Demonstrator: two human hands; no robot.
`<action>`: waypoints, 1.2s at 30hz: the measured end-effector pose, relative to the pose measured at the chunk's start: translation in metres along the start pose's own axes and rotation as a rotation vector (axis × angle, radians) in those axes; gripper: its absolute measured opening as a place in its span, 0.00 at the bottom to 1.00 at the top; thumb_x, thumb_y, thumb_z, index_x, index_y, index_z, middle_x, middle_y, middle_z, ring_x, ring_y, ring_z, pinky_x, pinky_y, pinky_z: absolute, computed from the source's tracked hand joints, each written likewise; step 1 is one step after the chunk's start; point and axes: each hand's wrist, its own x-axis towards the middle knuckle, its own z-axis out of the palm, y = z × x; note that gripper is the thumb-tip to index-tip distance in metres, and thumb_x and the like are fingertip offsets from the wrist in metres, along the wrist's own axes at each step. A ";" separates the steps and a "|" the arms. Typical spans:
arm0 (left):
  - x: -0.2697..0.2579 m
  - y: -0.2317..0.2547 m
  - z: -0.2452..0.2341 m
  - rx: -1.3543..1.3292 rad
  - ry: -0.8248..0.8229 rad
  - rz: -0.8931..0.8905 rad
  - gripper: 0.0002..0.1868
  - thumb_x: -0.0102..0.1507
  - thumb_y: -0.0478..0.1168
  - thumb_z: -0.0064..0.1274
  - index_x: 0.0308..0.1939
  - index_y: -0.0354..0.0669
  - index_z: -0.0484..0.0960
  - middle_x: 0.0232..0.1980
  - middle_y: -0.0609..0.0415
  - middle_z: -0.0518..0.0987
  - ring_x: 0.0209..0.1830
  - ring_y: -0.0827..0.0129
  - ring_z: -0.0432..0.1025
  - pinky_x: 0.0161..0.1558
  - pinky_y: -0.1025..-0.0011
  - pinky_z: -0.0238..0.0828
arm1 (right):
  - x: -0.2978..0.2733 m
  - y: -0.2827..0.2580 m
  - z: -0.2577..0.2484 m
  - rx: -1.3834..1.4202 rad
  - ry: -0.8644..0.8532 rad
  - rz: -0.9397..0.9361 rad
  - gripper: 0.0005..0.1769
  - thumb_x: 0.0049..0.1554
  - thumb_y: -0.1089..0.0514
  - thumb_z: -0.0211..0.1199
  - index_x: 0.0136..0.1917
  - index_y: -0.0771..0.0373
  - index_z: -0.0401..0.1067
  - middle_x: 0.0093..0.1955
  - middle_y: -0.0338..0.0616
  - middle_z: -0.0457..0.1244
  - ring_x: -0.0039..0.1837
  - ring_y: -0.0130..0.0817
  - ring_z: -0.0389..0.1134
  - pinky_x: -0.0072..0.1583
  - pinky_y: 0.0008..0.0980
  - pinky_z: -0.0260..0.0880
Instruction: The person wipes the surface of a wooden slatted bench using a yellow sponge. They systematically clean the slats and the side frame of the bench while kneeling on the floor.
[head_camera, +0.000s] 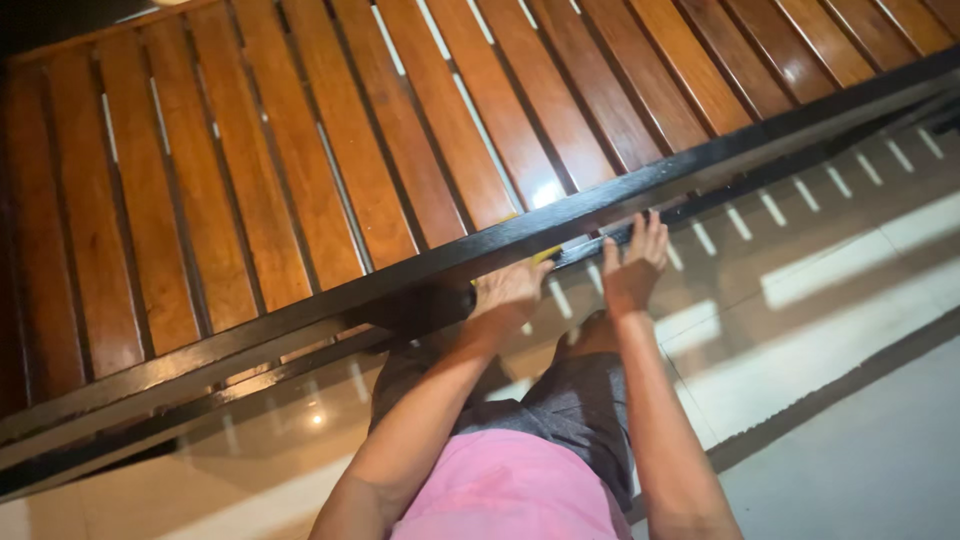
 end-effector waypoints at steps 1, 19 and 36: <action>0.007 0.001 0.003 -0.003 -0.085 -0.111 0.23 0.74 0.54 0.36 0.65 0.51 0.76 0.61 0.41 0.80 0.64 0.46 0.73 0.68 0.49 0.64 | -0.003 -0.003 0.004 -0.030 -0.019 0.020 0.36 0.62 0.51 0.63 0.77 0.70 0.59 0.83 0.64 0.45 0.83 0.67 0.41 0.77 0.66 0.40; 0.027 0.005 0.003 0.014 0.287 0.072 0.18 0.68 0.39 0.37 0.55 0.39 0.80 0.57 0.32 0.77 0.60 0.36 0.69 0.63 0.43 0.62 | 0.019 -0.013 0.010 -0.250 -0.145 0.146 0.39 0.67 0.43 0.51 0.80 0.71 0.53 0.87 0.58 0.32 0.87 0.58 0.26 0.78 0.70 0.33; 0.043 -0.015 0.028 0.108 0.516 0.214 0.18 0.69 0.39 0.41 0.58 0.36 0.78 0.60 0.32 0.77 0.63 0.36 0.69 0.67 0.45 0.61 | 0.017 -0.020 0.000 -0.192 -0.182 0.139 0.40 0.68 0.44 0.46 0.82 0.72 0.48 0.87 0.59 0.30 0.87 0.58 0.23 0.77 0.73 0.31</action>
